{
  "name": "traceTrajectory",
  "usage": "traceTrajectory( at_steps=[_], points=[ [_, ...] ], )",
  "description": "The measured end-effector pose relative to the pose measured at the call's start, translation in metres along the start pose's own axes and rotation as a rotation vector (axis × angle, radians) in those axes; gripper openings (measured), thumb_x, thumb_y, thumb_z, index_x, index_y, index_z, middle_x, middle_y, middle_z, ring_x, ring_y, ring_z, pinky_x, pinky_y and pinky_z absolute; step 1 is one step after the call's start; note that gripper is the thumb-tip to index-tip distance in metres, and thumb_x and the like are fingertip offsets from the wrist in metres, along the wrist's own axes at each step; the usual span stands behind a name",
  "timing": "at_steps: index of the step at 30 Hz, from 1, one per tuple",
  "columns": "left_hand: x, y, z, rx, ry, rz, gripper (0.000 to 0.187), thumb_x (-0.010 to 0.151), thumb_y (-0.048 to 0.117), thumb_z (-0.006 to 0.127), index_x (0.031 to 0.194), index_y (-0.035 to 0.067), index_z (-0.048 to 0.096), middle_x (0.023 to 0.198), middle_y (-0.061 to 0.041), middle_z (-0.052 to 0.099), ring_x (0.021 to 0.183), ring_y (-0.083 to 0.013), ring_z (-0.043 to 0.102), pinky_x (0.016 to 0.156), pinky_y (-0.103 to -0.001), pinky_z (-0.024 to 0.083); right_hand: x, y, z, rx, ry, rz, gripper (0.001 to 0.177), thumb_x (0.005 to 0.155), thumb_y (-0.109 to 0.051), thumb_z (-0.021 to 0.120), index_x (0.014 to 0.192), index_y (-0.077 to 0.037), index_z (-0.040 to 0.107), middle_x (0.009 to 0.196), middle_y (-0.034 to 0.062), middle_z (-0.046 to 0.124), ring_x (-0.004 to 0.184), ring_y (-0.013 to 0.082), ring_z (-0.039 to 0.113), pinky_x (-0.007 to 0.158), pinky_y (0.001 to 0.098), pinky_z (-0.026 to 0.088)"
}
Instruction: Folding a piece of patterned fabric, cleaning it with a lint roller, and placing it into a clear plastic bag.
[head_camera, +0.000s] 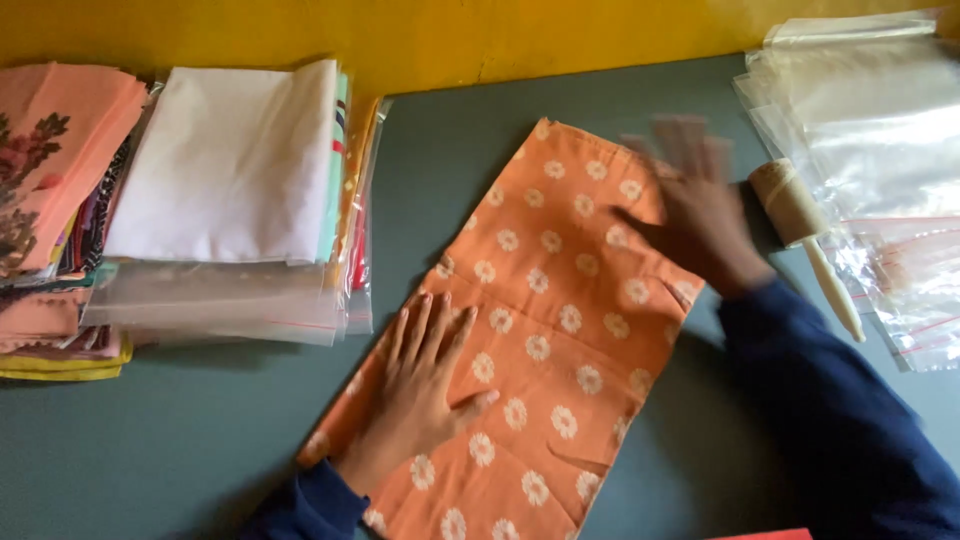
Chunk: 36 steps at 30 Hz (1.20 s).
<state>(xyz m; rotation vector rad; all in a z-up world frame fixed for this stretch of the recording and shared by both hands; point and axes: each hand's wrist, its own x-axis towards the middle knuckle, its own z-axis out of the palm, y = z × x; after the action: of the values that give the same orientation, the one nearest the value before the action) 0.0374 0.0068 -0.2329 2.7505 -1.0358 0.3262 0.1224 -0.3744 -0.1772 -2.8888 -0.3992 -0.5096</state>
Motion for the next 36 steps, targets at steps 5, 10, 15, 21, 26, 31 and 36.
traceTrajectory(
  at_steps=[5,10,15,21,26,31,36],
  points=[
    [0.004,-0.001,-0.006,-0.197,-0.061,-0.060,0.094,0.094,0.077,0.032,0.166,0.017,0.018,0.173,-0.016,0.012,0.160,-0.0345,0.008,0.127,-0.054,0.004,-0.082,0.068,0.008,-0.616,0.207,0.227,0.047,0.089,-0.056,0.078,0.119,-0.024,0.064,0.130,0.0142,0.063,0.107,0.0348,0.062,0.095,0.0466,0.041],
    [0.005,-0.013,-0.011,-0.292,0.023,-0.089,0.081,0.099,0.064,0.043,0.161,0.014,0.032,0.169,-0.018,0.027,0.158,-0.0341,0.021,0.128,-0.056,0.012,-0.093,0.086,-0.005,-0.558,0.118,0.350,0.069,0.083,-0.034,0.072,0.151,-0.028,0.064,0.100,0.0238,0.064,0.095,0.0432,0.059,0.071,0.0523,0.050],
    [0.003,-0.023,-0.003,-0.203,-0.049,-0.009,0.082,0.098,0.057,0.060,0.163,0.016,0.030,0.171,-0.019,0.020,0.158,-0.0376,0.018,0.128,-0.053,0.014,-0.080,0.061,-0.039,-0.173,-0.267,0.663,0.087,0.092,-0.015,0.051,0.171,-0.026,0.018,0.116,0.0468,0.057,0.096,0.0756,0.058,0.077,0.0766,0.048],
    [0.006,-0.020,-0.010,-0.179,-0.076,-0.022,0.084,0.098,0.060,0.057,0.162,0.014,0.030,0.170,-0.020,0.019,0.157,-0.0352,0.020,0.128,-0.051,0.013,-0.097,0.070,-0.029,-0.248,0.021,0.278,0.085,0.087,-0.016,0.080,0.164,-0.002,0.047,0.132,0.0274,0.070,0.103,0.0486,0.068,0.075,0.0575,0.055],
    [0.005,-0.010,-0.012,-0.210,-0.014,0.003,0.087,0.098,0.068,0.046,0.164,0.015,0.025,0.171,-0.022,0.016,0.160,-0.0389,0.014,0.129,-0.061,0.010,-0.083,-0.007,-0.023,0.198,-0.165,0.203,0.058,0.090,-0.015,0.072,0.145,-0.016,0.053,0.140,0.0067,0.065,0.090,0.0322,0.072,0.078,0.0422,0.053],
    [0.005,-0.002,-0.010,-0.100,-0.044,-0.007,0.108,0.089,0.084,0.044,0.166,0.013,0.017,0.172,-0.022,0.011,0.160,-0.0402,0.011,0.130,-0.056,0.012,-0.082,-0.088,-0.032,0.291,-0.271,-0.409,0.068,0.091,-0.005,0.066,0.151,-0.027,0.044,0.130,0.0136,0.054,0.072,0.0273,0.072,0.070,0.0410,0.066],
    [0.006,-0.003,-0.008,-0.113,-0.112,-0.044,0.125,0.077,0.092,0.051,0.167,0.018,0.007,0.174,-0.018,0.004,0.161,-0.0378,0.002,0.129,-0.055,0.005,-0.075,-0.071,-0.014,-0.252,-0.055,-0.622,0.093,0.094,0.015,0.055,0.163,-0.039,0.025,0.166,-0.0182,0.026,0.115,0.0128,0.062,0.076,0.0257,0.066]
  ],
)
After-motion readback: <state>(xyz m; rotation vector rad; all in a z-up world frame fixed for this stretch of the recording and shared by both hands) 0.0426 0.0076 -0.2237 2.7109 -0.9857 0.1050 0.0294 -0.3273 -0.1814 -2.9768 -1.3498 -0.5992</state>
